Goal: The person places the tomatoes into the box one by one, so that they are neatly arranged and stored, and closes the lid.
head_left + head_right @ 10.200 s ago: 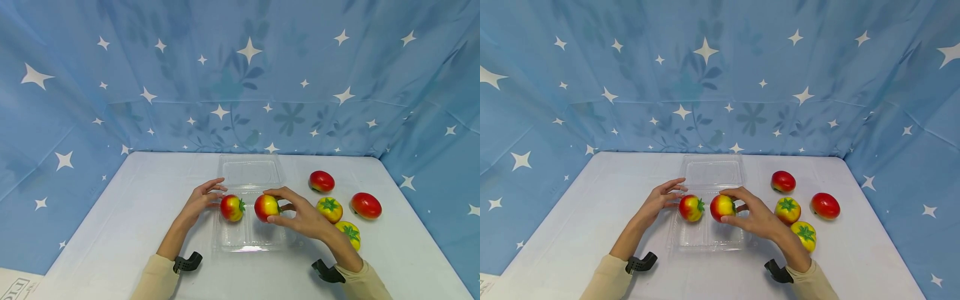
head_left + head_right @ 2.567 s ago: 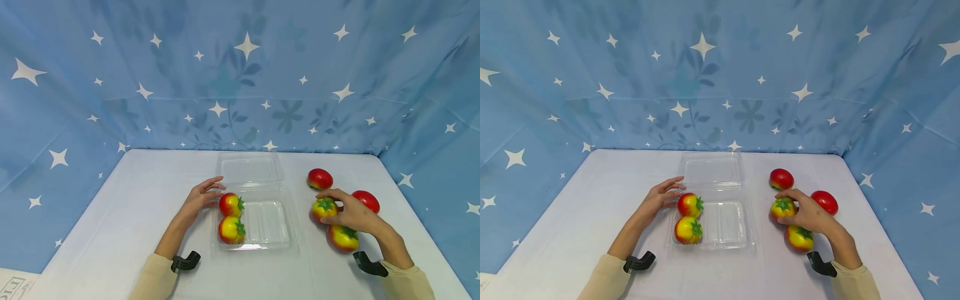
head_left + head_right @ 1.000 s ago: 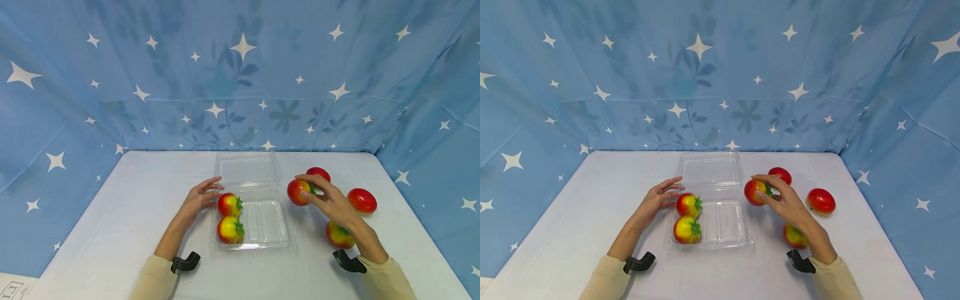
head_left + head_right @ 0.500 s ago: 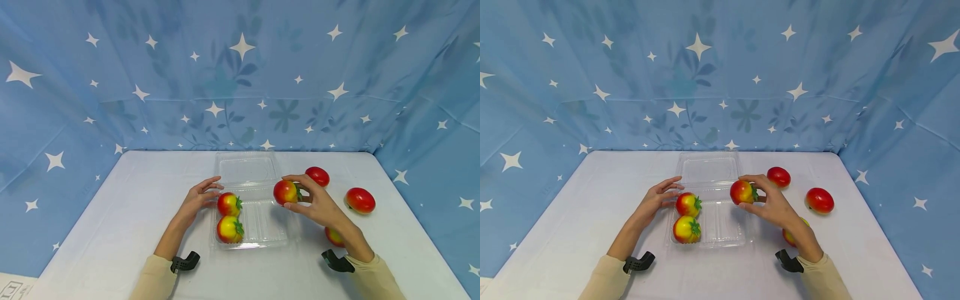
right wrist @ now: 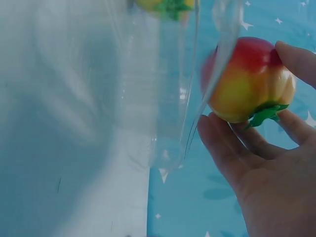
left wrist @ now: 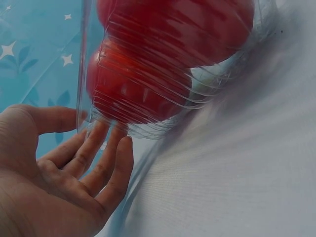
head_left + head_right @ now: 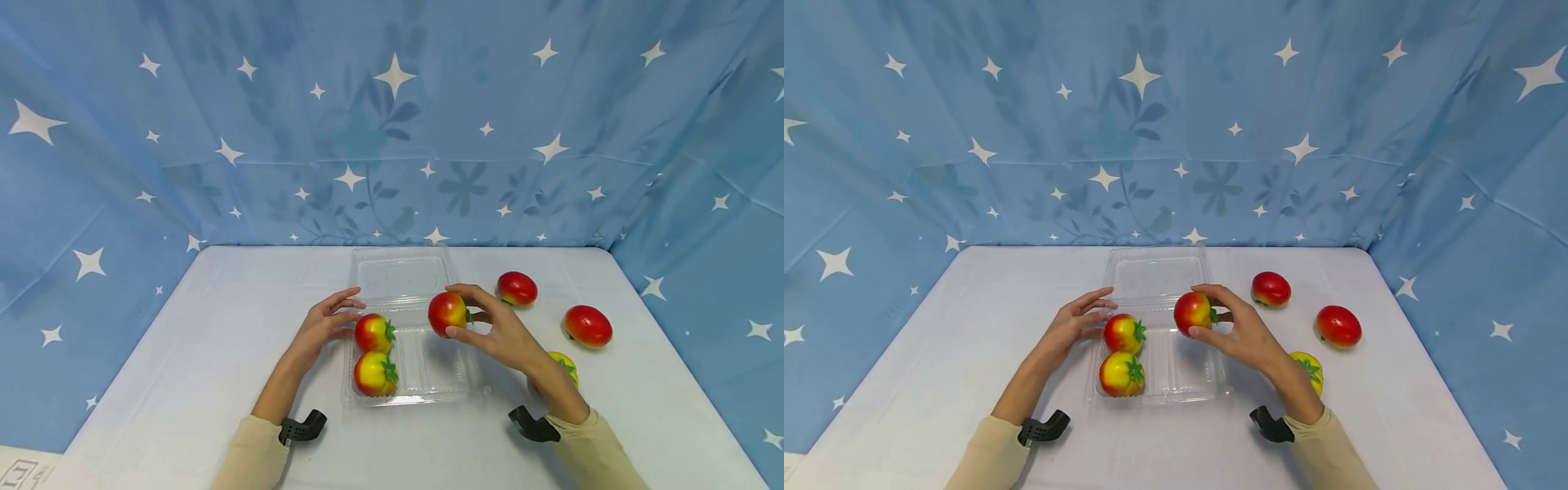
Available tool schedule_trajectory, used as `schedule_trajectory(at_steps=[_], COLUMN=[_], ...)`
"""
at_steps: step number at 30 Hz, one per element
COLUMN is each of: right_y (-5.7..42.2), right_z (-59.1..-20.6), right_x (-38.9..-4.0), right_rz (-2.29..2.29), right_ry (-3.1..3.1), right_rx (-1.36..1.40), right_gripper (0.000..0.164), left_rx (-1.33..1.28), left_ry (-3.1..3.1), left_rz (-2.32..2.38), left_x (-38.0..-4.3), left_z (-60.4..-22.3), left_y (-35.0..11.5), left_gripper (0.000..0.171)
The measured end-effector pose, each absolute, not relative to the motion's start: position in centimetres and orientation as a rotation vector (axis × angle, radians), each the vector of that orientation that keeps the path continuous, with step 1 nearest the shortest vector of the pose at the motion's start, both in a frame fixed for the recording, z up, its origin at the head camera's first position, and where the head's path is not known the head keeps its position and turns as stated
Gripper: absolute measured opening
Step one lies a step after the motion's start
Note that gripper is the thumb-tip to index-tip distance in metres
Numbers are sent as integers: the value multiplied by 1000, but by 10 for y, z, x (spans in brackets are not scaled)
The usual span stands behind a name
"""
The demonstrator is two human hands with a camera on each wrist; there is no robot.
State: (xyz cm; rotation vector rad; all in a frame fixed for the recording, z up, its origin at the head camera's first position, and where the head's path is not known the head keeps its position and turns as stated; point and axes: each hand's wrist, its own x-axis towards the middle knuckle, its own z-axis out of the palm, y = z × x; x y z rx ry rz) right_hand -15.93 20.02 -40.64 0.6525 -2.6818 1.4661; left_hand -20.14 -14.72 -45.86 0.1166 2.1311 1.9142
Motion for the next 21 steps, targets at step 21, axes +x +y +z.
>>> schedule_trajectory(at_steps=[21], right_y=[154], right_z=[-412], right_x=[-162], right_rz=[1457], right_ry=[-2713], right_rx=[721], right_gripper=[66], left_rx=[110], left_ry=[2145], left_rz=[1899], left_x=[-201], left_z=[-458], left_y=[-146], left_gripper=[53])
